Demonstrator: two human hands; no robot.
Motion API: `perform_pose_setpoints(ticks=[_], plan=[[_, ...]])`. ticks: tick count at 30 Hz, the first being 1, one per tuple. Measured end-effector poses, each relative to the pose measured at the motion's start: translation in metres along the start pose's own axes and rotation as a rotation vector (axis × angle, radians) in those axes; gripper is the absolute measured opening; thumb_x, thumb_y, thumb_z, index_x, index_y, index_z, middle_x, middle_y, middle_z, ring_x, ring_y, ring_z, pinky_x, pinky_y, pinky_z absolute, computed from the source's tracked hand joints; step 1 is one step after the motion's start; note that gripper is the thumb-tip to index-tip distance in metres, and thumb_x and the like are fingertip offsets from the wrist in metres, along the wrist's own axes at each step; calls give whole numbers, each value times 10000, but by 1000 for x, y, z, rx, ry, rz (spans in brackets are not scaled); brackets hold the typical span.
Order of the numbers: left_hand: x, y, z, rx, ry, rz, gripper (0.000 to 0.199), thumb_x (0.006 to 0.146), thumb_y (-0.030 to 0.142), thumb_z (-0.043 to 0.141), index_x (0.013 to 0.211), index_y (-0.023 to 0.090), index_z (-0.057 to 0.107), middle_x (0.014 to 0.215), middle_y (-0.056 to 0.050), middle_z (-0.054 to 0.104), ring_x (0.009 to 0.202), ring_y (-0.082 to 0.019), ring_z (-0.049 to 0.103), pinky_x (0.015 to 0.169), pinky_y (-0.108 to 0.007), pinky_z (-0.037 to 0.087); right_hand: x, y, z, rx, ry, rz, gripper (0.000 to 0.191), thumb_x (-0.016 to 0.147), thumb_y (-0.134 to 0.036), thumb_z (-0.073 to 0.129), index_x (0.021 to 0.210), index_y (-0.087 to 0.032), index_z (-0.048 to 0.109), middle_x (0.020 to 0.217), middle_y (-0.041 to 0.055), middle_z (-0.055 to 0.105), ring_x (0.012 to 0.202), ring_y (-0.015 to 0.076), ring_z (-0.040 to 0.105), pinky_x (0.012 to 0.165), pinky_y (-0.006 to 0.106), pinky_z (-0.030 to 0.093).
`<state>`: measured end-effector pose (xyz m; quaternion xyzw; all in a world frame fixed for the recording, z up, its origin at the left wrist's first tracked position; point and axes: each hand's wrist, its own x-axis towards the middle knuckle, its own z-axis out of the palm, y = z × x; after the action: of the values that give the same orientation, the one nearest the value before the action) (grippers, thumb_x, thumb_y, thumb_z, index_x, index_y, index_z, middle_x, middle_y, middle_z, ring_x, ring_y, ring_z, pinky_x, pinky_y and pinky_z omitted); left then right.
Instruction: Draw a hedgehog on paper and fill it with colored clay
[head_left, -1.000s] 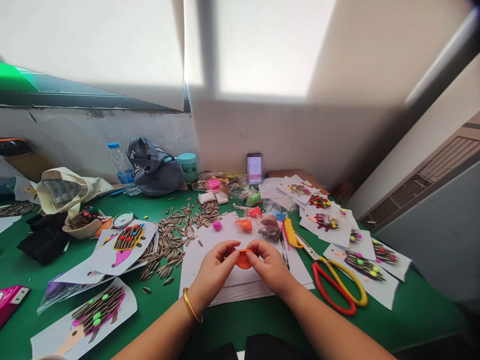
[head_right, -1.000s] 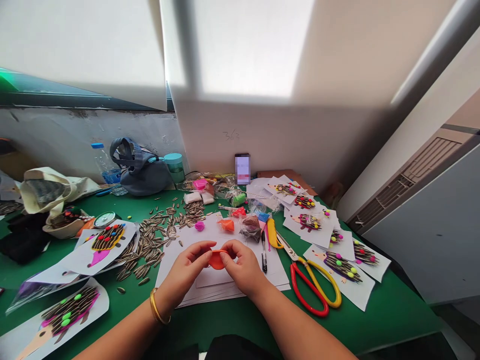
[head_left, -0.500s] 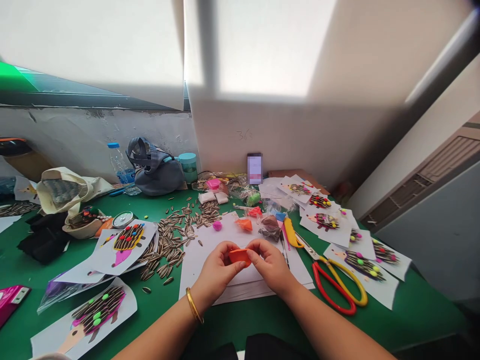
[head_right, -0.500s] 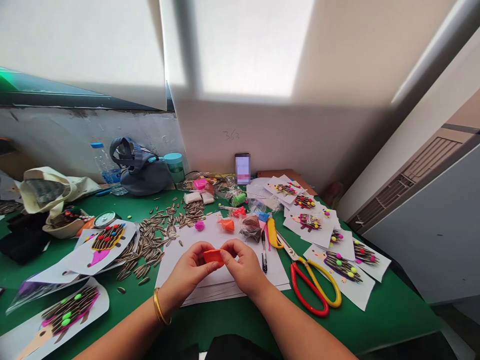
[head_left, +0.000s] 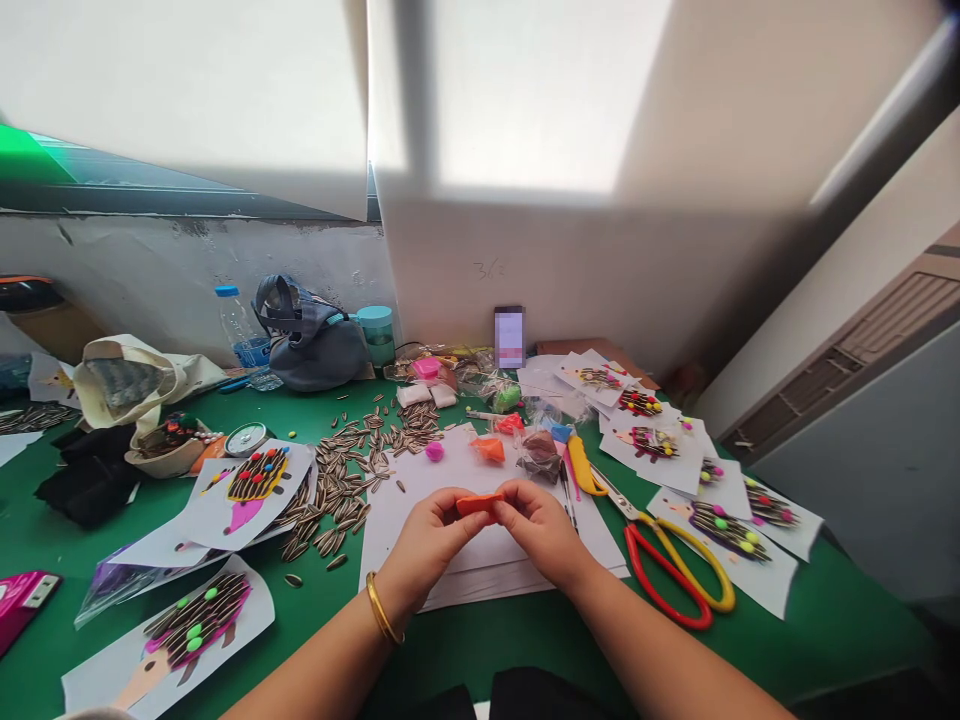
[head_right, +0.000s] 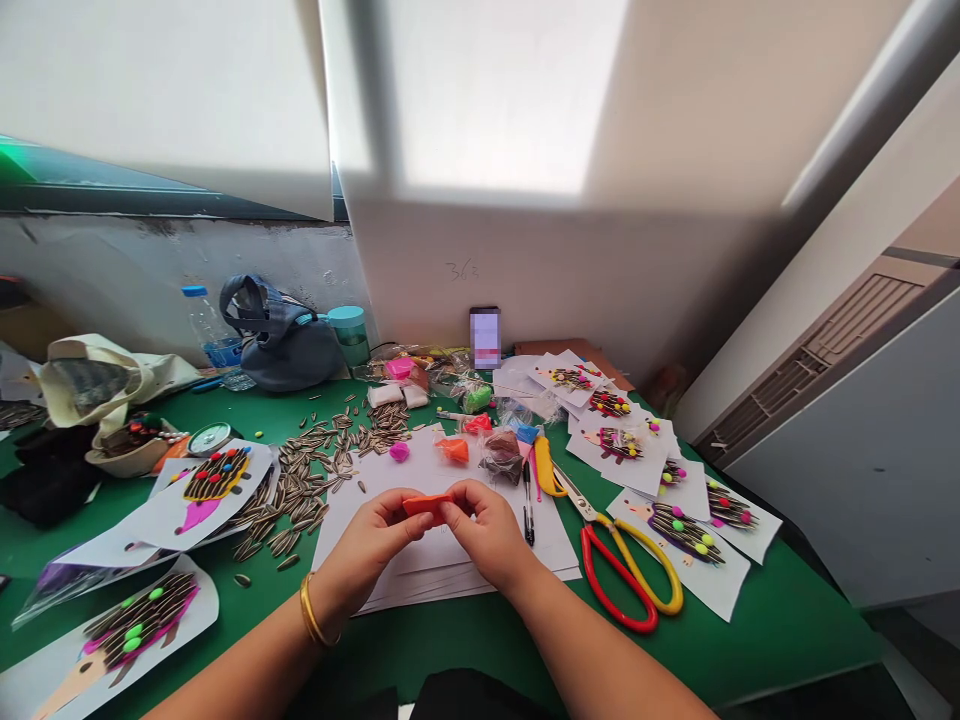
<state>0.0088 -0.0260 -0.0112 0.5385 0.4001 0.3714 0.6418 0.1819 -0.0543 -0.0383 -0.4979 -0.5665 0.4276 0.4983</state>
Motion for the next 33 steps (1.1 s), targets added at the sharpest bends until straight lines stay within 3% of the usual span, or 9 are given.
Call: perform_pose_setpoints(ticks=[7, 14, 18, 21, 26, 29, 33], plan=[[0, 1, -2, 4, 15, -24, 335, 733, 440, 751, 885, 142, 730, 807, -63, 714, 743, -161, 594, 691, -263, 453, 0, 4, 0, 43, 4, 7, 252, 849, -447, 651, 819, -198, 622, 773, 7, 604, 747, 166, 550, 706, 291, 448], [2, -4, -6, 38, 12, 10, 351, 793, 461, 687, 911, 133, 725, 808, -69, 707, 746, -167, 592, 707, -281, 462, 2, 3, -2, 262, -135, 2, 425, 801, -523, 703, 1085, -213, 637, 1004, 61, 668, 929, 216, 618, 826, 343, 491], [2, -1, -5, 80, -23, 21, 329, 794, 456, 692, 894, 144, 723, 861, -80, 725, 831, -196, 636, 752, -290, 482, 4, 4, -1, 182, -102, 24, 329, 808, -472, 710, 976, -191, 679, 934, 56, 690, 890, 216, 633, 824, 353, 497], [1, 0, -3, 114, -32, 9, 338, 766, 443, 724, 931, 149, 706, 892, -77, 723, 784, -172, 636, 693, -266, 482, 5, 5, -1, 124, -37, 22, 253, 844, -430, 669, 910, -186, 684, 862, 46, 687, 836, 204, 630, 789, 346, 496], [2, -2, -4, -82, 8, -111, 486, 801, 567, 635, 1057, 154, 631, 913, -72, 683, 679, -144, 634, 582, -253, 484, 4, 3, 0, -58, 31, -168, 130, 862, -274, 618, 947, -227, 704, 913, 44, 649, 844, 183, 592, 736, 311, 472], [3, -1, -5, -170, 47, -134, 427, 772, 512, 693, 988, 149, 628, 921, -60, 664, 749, -142, 642, 641, -247, 506, 2, 1, 2, -108, -27, -250, 274, 790, -121, 574, 988, -255, 706, 952, 36, 603, 890, 176, 576, 773, 307, 474], [5, -3, -8, -149, 86, -70, 451, 693, 360, 788, 1055, 169, 599, 970, -52, 662, 798, -149, 649, 695, -257, 521, 1, 3, 3, -16, -144, -211, 536, 716, -63, 530, 1190, -297, 617, 1166, 51, 540, 1043, 191, 560, 855, 321, 492]])
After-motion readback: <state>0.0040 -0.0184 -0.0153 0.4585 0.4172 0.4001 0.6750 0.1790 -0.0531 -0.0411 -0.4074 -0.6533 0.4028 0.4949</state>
